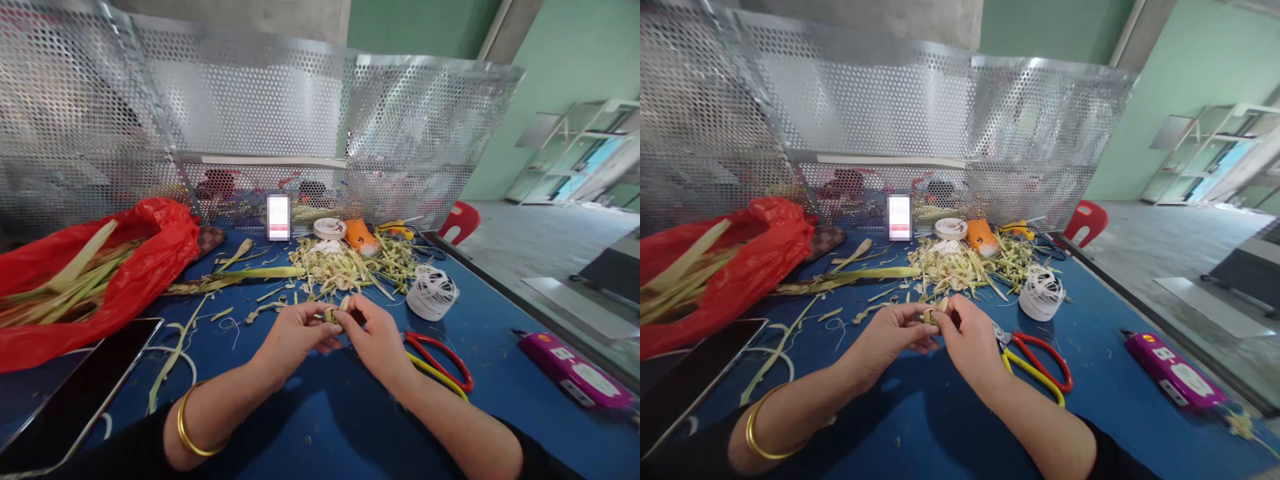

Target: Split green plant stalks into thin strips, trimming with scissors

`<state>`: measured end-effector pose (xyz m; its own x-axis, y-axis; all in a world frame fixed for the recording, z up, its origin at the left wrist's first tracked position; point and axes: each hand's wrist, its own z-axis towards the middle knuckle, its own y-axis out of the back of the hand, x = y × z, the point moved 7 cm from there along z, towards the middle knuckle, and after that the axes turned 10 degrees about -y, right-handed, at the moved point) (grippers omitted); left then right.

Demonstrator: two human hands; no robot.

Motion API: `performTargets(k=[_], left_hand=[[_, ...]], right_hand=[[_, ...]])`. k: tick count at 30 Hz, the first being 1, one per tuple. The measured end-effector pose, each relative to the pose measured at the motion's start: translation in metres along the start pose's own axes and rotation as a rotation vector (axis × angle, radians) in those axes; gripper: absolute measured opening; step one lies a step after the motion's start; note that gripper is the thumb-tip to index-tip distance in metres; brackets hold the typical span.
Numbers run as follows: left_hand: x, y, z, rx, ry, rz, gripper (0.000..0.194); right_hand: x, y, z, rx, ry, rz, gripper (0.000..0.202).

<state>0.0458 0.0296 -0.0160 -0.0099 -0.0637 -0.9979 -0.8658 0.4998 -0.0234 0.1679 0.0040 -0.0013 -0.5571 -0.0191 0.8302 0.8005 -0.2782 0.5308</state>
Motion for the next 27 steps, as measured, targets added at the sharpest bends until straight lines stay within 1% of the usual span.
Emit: performTargets(k=[3,6,8,11,13,14,17,19,21,23,27], left_hand=[[0.001,0.004,-0.001,-0.074,-0.017,-0.034,0.027],[0.001,0.010,-0.001,-0.146,-0.025,-0.068,0.030],[0.001,0.014,0.001,-0.160,-0.019,-0.099,0.030],[0.003,0.017,0.002,-0.129,0.005,-0.145,0.028],[0.004,0.018,0.003,-0.123,0.031,-0.164,0.027],[0.004,0.019,0.003,-0.129,0.043,-0.171,0.027],[0.004,0.019,0.003,-0.129,0.057,-0.176,0.025],[0.003,0.017,0.003,-0.113,0.053,-0.158,0.025],[0.003,0.016,0.003,-0.111,0.047,-0.124,0.027],[0.003,0.015,0.002,-0.126,0.039,-0.083,0.029],[0.001,0.010,0.001,-0.125,0.003,-0.011,0.021]], right_hand=[[0.000,-0.004,-0.001,0.033,-0.032,0.071,0.025],[0.006,-0.001,-0.001,0.075,-0.001,0.096,0.018],[0.013,0.002,-0.001,0.129,0.071,0.010,0.010],[0.021,0.008,0.000,0.220,0.214,-0.226,0.020],[0.023,0.014,0.001,0.240,0.282,-0.316,0.018],[0.023,0.018,0.002,0.234,0.306,-0.319,0.016],[0.027,0.027,0.004,0.172,0.326,-0.193,0.015],[0.026,0.028,0.005,0.136,0.261,-0.052,0.010],[0.021,0.024,0.005,0.127,0.160,0.092,0.007],[0.017,0.019,0.004,0.117,0.091,0.225,0.006],[0.014,0.009,0.001,0.133,0.070,0.411,0.008]])
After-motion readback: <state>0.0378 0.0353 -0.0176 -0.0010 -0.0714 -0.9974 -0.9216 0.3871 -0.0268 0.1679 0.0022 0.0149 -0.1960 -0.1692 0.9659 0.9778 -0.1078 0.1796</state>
